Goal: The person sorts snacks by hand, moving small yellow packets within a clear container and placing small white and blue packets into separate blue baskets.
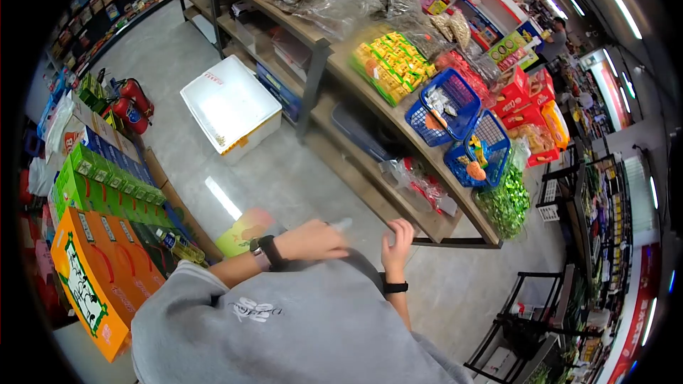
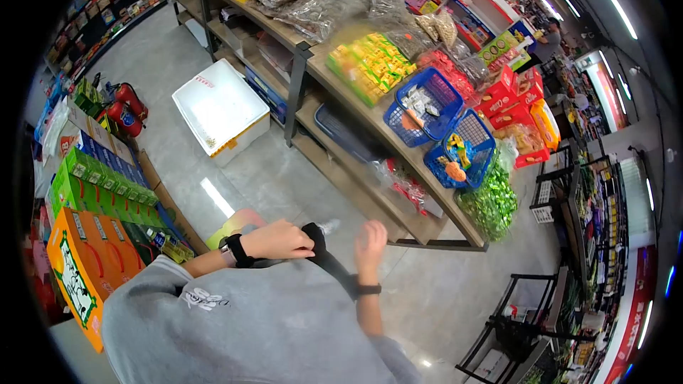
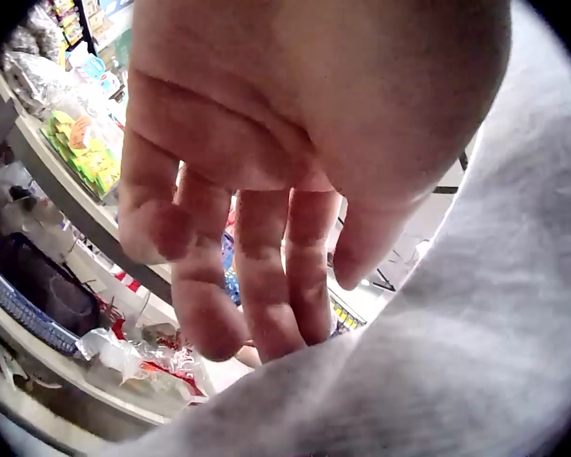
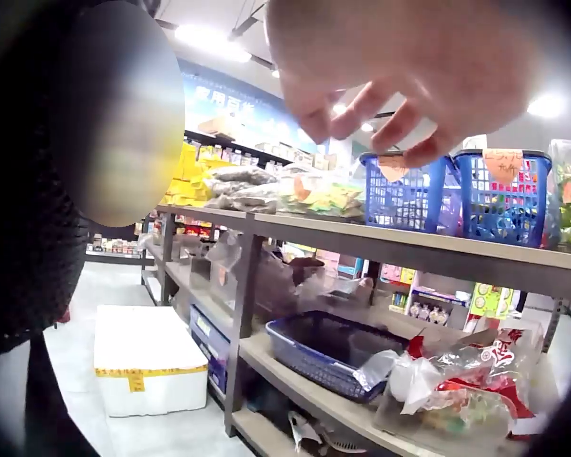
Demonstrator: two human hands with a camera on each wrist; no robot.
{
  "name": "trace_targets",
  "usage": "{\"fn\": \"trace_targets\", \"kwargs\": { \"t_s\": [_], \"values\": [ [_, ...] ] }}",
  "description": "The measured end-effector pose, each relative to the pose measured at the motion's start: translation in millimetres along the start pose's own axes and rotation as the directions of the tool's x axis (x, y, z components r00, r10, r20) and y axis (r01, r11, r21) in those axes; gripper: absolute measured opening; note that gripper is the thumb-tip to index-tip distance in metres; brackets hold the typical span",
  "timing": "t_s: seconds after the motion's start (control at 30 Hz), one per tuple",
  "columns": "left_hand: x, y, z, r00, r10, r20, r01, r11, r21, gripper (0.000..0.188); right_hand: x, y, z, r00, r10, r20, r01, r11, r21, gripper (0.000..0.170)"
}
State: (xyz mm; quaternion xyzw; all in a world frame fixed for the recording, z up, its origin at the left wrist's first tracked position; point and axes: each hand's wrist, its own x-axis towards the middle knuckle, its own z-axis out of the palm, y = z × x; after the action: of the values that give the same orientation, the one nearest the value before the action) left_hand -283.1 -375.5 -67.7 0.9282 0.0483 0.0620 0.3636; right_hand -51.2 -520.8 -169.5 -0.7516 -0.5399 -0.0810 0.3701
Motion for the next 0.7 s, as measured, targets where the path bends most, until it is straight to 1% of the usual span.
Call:
{"fn": "trace_targets", "kwargs": {
  "t_s": [0.03,0.07,0.1,0.13,0.17,0.2,0.23,0.27,0.3,0.33,0.37,0.4,0.43,0.47,0.5,0.53,0.57,0.6,0.63,0.67,0.7],
  "values": [
    [-7.9,1.0,2.5,1.000,0.007,-0.005,-0.007,1.000,0.017,0.030,-5.0,-4.5,-1.4,0.996,-0.055,0.072,0.056,0.998,-0.007,0.016],
    [-14.5,0.6,6.7,1.000,0.022,-0.001,-0.022,1.000,0.019,0.030,-11.5,-2.4,-3.4,0.997,-0.050,0.061,0.052,0.998,-0.019,0.016],
    [-20.1,-1.6,11.6,0.999,0.011,-0.052,-0.009,0.999,0.032,0.029,-19.0,3.9,-4.7,0.958,0.109,0.265,-0.136,0.987,0.085,0.016],
    [-25.8,-0.2,11.9,0.995,0.002,-0.098,0.002,0.999,0.046,0.028,-25.2,4.2,-4.3,0.853,0.234,0.466,-0.338,0.929,0.152,0.016],
    [-31.7,2.1,10.4,0.997,0.021,-0.080,-0.016,0.998,0.059,0.028,-27.0,4.8,3.0,0.942,0.074,0.326,-0.129,0.980,0.150,0.017],
    [-36.0,8.7,3.3,0.994,-0.057,-0.090,0.056,0.998,-0.013,0.026,-22.5,-6.2,5.3,0.950,0.089,0.299,-0.139,0.979,0.149,0.017],
    [-37.9,13.3,-1.8,0.987,-0.132,-0.096,0.124,0.989,-0.083,0.025,-12.6,-21.7,3.0,0.945,0.182,0.273,-0.239,0.952,0.191,0.016],
    [-41.2,13.6,-2.6,0.980,-0.173,-0.097,0.164,0.982,-0.095,0.030,-2.9,-29.3,2.3,0.931,0.270,0.245,-0.328,0.914,0.238,0.017],
    [-45.2,12.3,-0.2,0.972,-0.153,-0.176,0.137,0.985,-0.101,0.037,3.5,-26.0,7.6,0.940,0.250,0.231,-0.326,0.858,0.397,0.025],
    [-44.7,11.3,-2.4,0.961,-0.120,-0.251,0.097,0.990,-0.102,0.044,24.9,-30.7,5.8,0.990,-0.021,0.140,-0.028,0.942,0.335,0.031],
    [-43.5,10.7,-8.0,0.972,-0.145,-0.186,0.117,0.981,-0.156,0.057,38.8,-39.0,3.6,0.991,-0.060,0.117,0.022,0.955,0.296,0.034],
    [-40.9,1.4,-5.3,0.971,-0.134,-0.198,0.087,0.970,-0.228,0.062,52.7,-50.4,2.8,0.995,-0.076,0.068,0.051,0.947,0.316,0.041],
    [-38.5,-1.8,-3.4,0.962,-0.108,-0.250,0.045,0.969,-0.242,0.063,65.1,-56.6,4.4,0.993,-0.105,0.046,0.085,0.942,0.325,0.046],
    [-34.5,-4.0,-2.0,0.949,-0.088,-0.303,0.007,0.965,-0.260,0.064,76.9,-70.1,1.7,0.988,-0.148,0.034,0.129,0.935,0.332,0.057],
    [-27.4,-4.0,-1.2,0.958,-0.051,-0.284,-0.020,0.970,-0.242,0.064,86.1,-80.4,5.1,0.976,-0.215,-0.020,0.210,0.923,0.322,0.056],
    [-21.2,-3.3,-0.7,0.950,-0.067,-0.306,-0.037,0.946,-0.322,0.061,92.0,-93.2,2.8,0.969,-0.244,-0.028,0.237,0.898,0.371,0.053],
    [-18.0,-4.9,-0.6,0.941,-0.091,-0.327,-0.050,0.916,-0.399,0.060,94.0,-101.5,7.0,0.948,-0.308,-0.079,0.313,0.861,0.400,0.050],
    [-17.4,-13.2,4.0,0.946,-0.074,-0.315,-0.055,0.922,-0.383,0.060,94.2,-106.8,13.1,0.919,-0.372,-0.130,0.390,0.816,0.427,0.048],
    [-15.3,-22.9,9.6,0.983,-0.078,-0.166,0.014,0.934,-0.356,0.069,94.8,-107.7,19.2,0.919,-0.365,-0.150,0.393,0.817,0.423,0.048],
    [-12.6,-33.4,12.8,0.996,-0.093,-0.015,0.083,0.944,-0.320,0.087,94.3,-107.7,25.5,0.817,-0.532,-0.224,0.577,0.750,0.324,0.048],
    [-6.3,-33.8,8.7,0.996,-0.090,-0.007,0.084,0.948,-0.308,0.087,93.9,-105.8,31.1,0.681,-0.681,-0.271,0.732,0.648,0.211,0.049]
  ]
}}
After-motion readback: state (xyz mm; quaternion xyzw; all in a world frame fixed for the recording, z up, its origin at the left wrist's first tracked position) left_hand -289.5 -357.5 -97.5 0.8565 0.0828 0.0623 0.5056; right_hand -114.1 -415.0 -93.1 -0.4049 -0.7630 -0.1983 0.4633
